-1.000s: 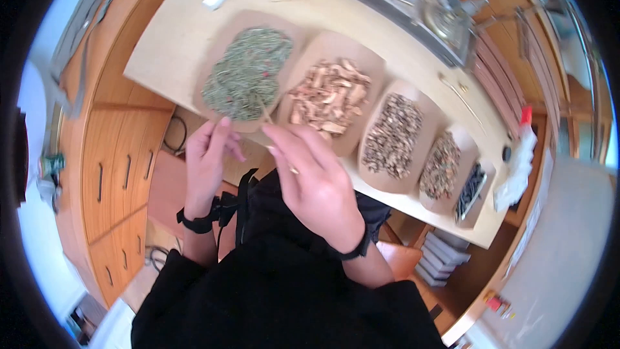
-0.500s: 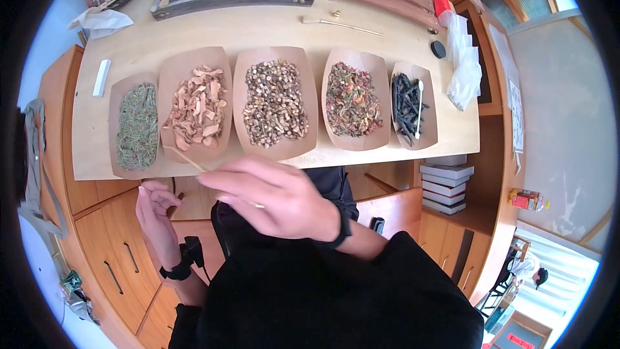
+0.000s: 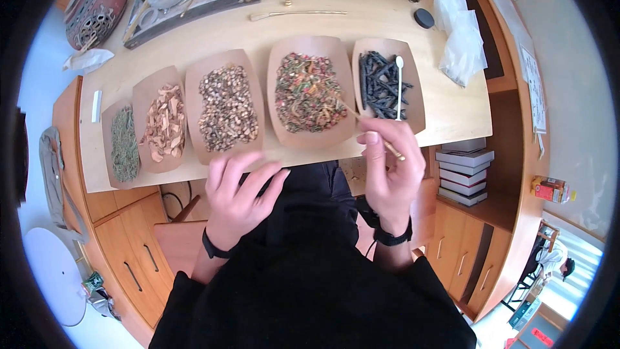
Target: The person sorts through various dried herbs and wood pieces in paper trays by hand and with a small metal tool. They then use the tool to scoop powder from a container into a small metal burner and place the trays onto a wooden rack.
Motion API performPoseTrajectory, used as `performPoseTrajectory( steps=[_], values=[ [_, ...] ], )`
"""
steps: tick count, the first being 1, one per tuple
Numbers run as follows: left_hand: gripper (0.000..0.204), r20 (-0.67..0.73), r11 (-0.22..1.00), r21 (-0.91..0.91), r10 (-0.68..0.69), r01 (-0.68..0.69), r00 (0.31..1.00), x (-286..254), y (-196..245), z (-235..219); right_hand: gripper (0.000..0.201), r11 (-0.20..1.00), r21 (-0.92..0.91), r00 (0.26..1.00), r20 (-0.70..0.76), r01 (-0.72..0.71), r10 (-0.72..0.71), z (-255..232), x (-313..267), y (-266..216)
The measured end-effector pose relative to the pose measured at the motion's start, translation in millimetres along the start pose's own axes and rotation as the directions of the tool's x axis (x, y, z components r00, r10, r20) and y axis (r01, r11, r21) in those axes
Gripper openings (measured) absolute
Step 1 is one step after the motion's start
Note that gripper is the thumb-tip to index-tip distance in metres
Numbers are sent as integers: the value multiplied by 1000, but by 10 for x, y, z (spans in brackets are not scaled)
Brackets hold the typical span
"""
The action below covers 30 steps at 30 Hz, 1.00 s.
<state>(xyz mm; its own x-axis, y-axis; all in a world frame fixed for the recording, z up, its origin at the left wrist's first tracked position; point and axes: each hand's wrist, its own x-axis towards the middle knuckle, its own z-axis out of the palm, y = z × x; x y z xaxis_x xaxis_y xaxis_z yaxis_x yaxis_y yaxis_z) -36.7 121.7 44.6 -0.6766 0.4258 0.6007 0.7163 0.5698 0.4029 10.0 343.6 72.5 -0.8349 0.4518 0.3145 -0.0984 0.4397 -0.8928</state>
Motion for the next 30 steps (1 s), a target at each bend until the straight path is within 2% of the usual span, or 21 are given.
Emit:
performPoseTrajectory(
  steps=[3, 5, 8, 15, 17, 18, 19, 21, 23, 25, 27, 29, 30],
  values=[
    [24, 42, 995, 79, 64, -67, 997, 208, 8, 231, 15, 1000, -10, 995, 95, 27, -26, -63, 4, -5],
    [23, 73, 996, 75, 45, -50, 996, 245, 15, 322, 18, 1000, -2, 993, 111, 31, -31, -64, 11, 9],
    [24, 99, 994, 84, 67, -76, 993, 224, 2, 384, 23, 992, -4, 963, 239, 128, -124, -62, 52, 59],
    [25, 93, 995, 29, 96, -99, 991, 131, 7, 393, 22, 978, -59, 961, 207, 199, -183, 42, 279, 181],
    [25, 93, 992, 24, 125, -127, 988, 125, -16, 388, 20, 995, -84, 985, 170, 58, -43, 77, 325, 162],
    [25, 93, 992, 23, 123, -126, 988, 127, -15, 392, 20, 986, -111, 983, 147, 123, -106, 86, 351, 198],
    [25, 87, 992, 19, 122, -124, 989, 133, -15, 393, 20, 986, -112, 983, 149, 123, -106, 78, 358, 202],
    [25, 84, 993, 17, 112, -114, 990, 142, -20, 381, 20, 995, 26, 992, 77, 96, -98, 66, 366, 202],
    [25, 88, 993, -5, 115, -115, 989, 154, -14, 374, 21, 992, -15, 990, 77, 124, -122, 63, 382, 231],
    [24, 87, 993, -13, 119, -118, 989, 155, -20, 383, 22, 975, -62, 969, 146, 212, -201, 88, 410, 276],
    [24, 84, 992, -21, 124, -122, 989, 156, -22, 386, 23, 970, -93, 962, 178, 226, -207, 102, 381, 269],
    [18, 87, 993, -9, 119, -118, 989, 149, -17, 381, 24, 974, -91, 944, 280, 208, -175, 83, 312, 193],
    [18, 86, 993, -9, 115, -115, 990, 145, -17, 378, 24, 958, -114, 927, 307, 261, -216, 61, 284, 200]
  ],
)
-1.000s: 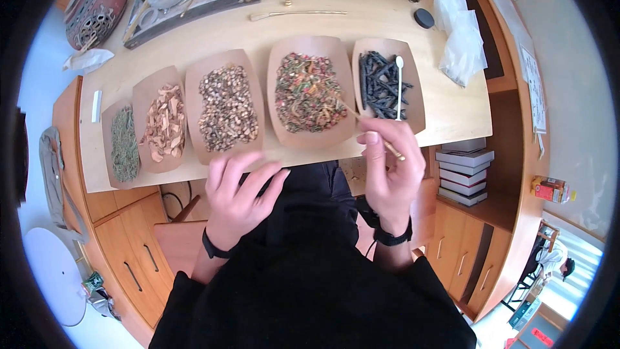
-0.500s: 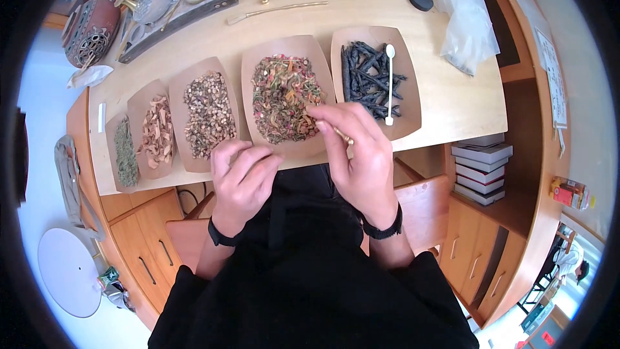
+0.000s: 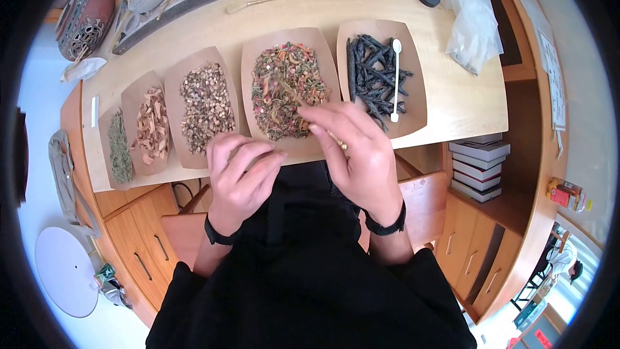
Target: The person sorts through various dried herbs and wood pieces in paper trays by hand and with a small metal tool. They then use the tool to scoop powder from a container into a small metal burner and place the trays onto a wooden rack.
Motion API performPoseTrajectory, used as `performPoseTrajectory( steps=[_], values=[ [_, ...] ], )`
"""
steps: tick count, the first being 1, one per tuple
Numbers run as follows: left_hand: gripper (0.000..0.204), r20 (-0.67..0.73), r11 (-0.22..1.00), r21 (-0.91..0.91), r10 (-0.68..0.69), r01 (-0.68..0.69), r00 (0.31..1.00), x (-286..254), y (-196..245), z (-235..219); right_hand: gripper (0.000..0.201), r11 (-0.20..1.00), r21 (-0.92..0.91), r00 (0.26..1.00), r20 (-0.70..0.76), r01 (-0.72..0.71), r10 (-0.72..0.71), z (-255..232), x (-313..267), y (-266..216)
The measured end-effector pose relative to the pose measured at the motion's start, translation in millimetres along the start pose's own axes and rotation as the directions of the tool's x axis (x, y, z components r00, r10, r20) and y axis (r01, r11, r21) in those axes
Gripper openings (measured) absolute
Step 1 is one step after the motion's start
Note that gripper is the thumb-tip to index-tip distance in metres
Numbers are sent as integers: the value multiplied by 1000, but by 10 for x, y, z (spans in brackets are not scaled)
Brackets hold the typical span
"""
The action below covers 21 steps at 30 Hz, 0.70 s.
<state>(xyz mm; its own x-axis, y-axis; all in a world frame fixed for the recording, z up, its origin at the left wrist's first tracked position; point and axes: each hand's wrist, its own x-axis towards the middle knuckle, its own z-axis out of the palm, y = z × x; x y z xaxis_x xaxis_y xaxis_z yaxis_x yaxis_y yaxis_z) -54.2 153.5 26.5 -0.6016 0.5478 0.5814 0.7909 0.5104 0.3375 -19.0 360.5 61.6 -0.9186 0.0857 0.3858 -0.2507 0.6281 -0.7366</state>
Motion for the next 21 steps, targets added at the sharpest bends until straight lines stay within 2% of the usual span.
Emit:
performPoseTrajectory(
  steps=[3, 5, 7, 9, 11, 14, 18, 21],
  values=[
    [19, 4, 999, -30, -13, 13, 1000, 9, -3, -7, 25, 1000, -1, 997, 80, 23, -23, -124, -92, -71],
    [22, 17, 998, -68, -6, 7, 1000, 14, -4, -18, 26, 1000, 13, 998, 57, 20, -21, -201, -156, -101],
    [21, 9, 998, -68, -9, 10, 1000, -7, -7, -9, 27, 998, -54, 998, -62, -28, 25, -247, -199, -113],
    [20, -3, 998, -67, -13, 12, 1000, -20, -2, 4, 27, 994, -96, 995, -89, -46, 37, -245, -248, -65],
    [18, -2, 998, -66, -14, 14, 1000, -25, -7, 2, 30, 990, -142, 999, 41, 19, -14, -257, -301, -44],
    [18, 13, 998, -66, -21, 22, 1000, -27, -8, -22, 32, 993, -95, 993, 106, 67, -57, -275, -353, -145],
    [19, 9, 998, -58, -18, 19, 1000, -33, -3, -18, 33, 992, -77, 993, 69, 97, -91, -287, -338, -193],
    [19, 23, 998, -58, -26, 28, 999, -36, 1, -32, 33, 994, -7, 985, 131, 113, -111, -274, -322, -187]
  ],
)
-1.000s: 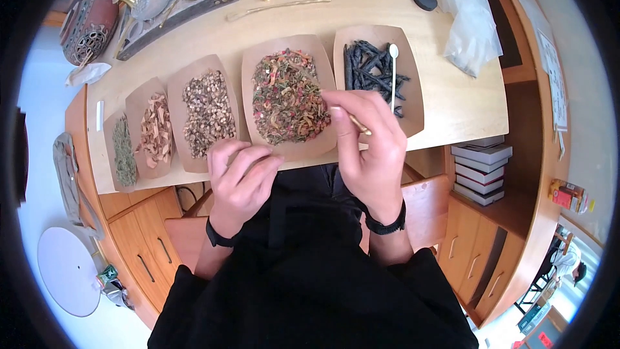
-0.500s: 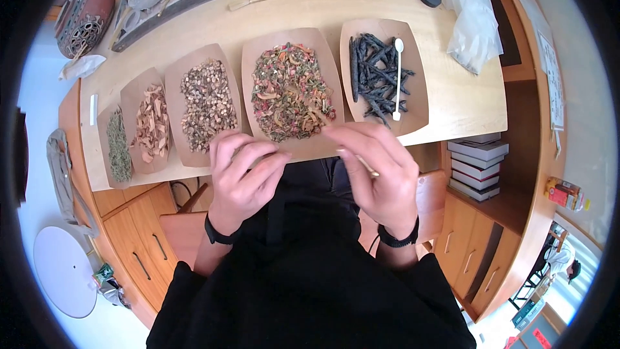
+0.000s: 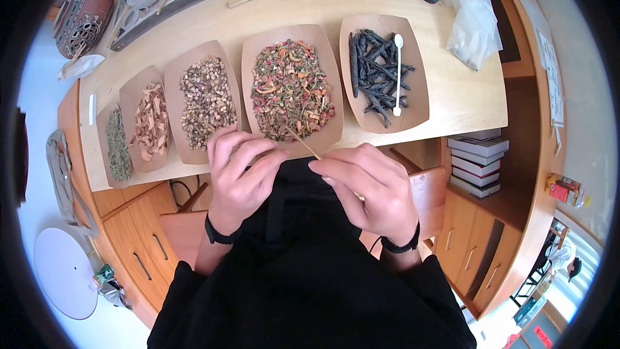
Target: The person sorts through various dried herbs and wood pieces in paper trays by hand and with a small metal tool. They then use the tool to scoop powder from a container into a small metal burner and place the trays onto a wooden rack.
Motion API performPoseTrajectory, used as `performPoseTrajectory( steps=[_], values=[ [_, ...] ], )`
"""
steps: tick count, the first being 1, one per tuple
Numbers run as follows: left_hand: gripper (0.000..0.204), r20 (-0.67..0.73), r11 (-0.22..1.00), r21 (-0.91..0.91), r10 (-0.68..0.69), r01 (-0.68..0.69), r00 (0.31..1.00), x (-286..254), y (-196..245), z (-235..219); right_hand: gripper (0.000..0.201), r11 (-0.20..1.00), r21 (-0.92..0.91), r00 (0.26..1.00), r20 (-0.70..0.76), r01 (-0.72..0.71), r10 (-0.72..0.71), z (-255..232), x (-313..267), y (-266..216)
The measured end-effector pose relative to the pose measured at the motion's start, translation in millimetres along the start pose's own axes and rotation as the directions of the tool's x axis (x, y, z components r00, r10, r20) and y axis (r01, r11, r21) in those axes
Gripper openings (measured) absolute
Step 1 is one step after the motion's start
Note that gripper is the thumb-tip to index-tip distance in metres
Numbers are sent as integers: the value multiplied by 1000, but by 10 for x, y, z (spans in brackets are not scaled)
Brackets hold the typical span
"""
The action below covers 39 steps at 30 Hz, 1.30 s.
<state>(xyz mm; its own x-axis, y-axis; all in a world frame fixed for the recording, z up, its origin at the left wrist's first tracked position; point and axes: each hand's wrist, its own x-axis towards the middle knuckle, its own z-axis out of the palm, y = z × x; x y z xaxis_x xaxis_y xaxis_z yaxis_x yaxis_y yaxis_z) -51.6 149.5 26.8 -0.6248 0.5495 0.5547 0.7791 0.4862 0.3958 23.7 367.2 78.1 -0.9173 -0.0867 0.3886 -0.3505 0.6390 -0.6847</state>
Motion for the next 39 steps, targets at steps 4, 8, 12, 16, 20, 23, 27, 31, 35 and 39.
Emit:
performPoseTrajectory(
  steps=[4, 8, 12, 16, 20, 23, 27, 31, 35, 39],
  values=[
    [18, 1, 1000, 3, -7, 7, 1000, -1, 7, 0, 30, 997, -44, 997, -39, -68, 66, 123, 80, 91],
    [18, 2, 1000, 16, -10, 10, 1000, 0, 9, -12, 25, 988, -14, 969, -199, -155, 149, 178, 208, 107],
    [17, 9, 1000, 11, -10, 10, 1000, -2, 4, -10, 23, 995, 34, 967, -236, -94, 99, 213, 283, 75],
    [18, 17, 1000, 6, -11, 11, 1000, -8, 7, -13, 22, 997, 38, 988, -137, -62, 67, 251, 333, 99],
    [17, 16, 1000, 5, -10, 10, 1000, -9, 7, -15, 23, 992, -34, 975, -188, -123, 114, 215, 341, 115],
    [18, 6, 1000, 2, -15, 15, 1000, 0, 8, -18, 24, 993, -31, 966, -240, -111, 100, 134, 308, 161],
    [19, 3, 1000, -1, -15, 15, 1000, -4, 7, -5, 25, 988, -81, 974, -198, -128, 110, 85, 225, 192],
    [20, 21, 1000, -6, -19, 19, 1000, -7, -1, -33, 26, 992, -21, 992, -12, -125, 125, 31, 102, 116],
    [22, 14, 1000, -5, -10, 10, 1000, -9, -3, -19, 27, 995, -2, 993, -76, -95, 95, 34, 143, 105],
    [22, 18, 1000, 4, -9, 9, 1000, 1, 16, -22, 27, 993, 2, 975, -193, -115, 114, 152, 287, 138]
  ],
)
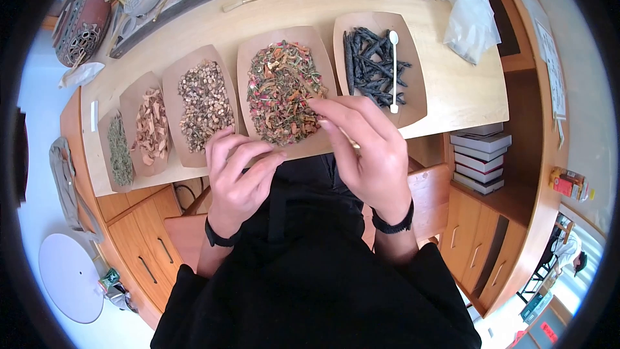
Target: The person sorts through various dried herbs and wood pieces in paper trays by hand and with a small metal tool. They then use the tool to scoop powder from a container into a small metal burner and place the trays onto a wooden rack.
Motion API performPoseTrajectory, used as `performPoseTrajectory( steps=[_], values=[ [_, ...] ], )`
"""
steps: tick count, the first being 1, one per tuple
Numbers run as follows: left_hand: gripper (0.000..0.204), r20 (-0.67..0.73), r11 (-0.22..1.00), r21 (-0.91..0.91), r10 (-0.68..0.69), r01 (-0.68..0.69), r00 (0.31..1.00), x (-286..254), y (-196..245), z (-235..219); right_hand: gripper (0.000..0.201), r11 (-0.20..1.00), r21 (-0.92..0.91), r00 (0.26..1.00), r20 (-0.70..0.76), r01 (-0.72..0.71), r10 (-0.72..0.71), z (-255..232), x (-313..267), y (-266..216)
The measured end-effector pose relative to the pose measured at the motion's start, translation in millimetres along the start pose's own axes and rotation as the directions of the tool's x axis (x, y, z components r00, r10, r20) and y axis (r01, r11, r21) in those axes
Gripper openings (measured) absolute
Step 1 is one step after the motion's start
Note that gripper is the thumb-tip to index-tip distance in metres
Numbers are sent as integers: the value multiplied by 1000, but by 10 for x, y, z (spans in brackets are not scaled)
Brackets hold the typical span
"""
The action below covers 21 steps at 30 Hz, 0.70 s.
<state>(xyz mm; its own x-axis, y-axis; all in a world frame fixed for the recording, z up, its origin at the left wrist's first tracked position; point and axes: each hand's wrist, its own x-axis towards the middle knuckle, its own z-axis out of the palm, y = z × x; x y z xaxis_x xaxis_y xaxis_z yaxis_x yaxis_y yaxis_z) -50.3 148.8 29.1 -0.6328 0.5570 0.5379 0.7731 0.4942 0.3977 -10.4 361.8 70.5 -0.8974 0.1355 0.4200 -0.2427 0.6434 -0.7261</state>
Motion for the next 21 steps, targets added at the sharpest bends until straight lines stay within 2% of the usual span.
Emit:
performPoseTrajectory(
  steps=[2, 8, 12, 14, 17, 21],
  values=[
    [21, 4, 1000, 7, 0, 0, 1000, 3, 1, -9, 26, 998, 28, 998, 29, 53, -54, 71, 71, 36],
    [20, 11, 1000, 5, -7, 6, 1000, -9, -5, -20, 25, 998, -61, 1000, -1, -1, 1, 95, 113, -5],
    [18, 2, 1000, -6, -10, 10, 1000, -6, -8, -4, 26, 1000, 1, 1000, 8, 5, -5, 48, 47, -37],
    [19, 5, 1000, -5, -8, 8, 1000, -8, -11, 4, 28, 999, -29, 988, 151, 20, -16, 31, -27, -49],
    [20, 10, 1000, 1, -2, 2, 1000, 2, -12, -11, 29, 998, -32, 977, 206, 54, -46, -53, -117, -76],
    [20, 8, 1000, 2, -6, 6, 1000, -12, -20, -7, 27, 999, -7, 985, 165, 46, -45, -224, -193, -141]
  ],
)
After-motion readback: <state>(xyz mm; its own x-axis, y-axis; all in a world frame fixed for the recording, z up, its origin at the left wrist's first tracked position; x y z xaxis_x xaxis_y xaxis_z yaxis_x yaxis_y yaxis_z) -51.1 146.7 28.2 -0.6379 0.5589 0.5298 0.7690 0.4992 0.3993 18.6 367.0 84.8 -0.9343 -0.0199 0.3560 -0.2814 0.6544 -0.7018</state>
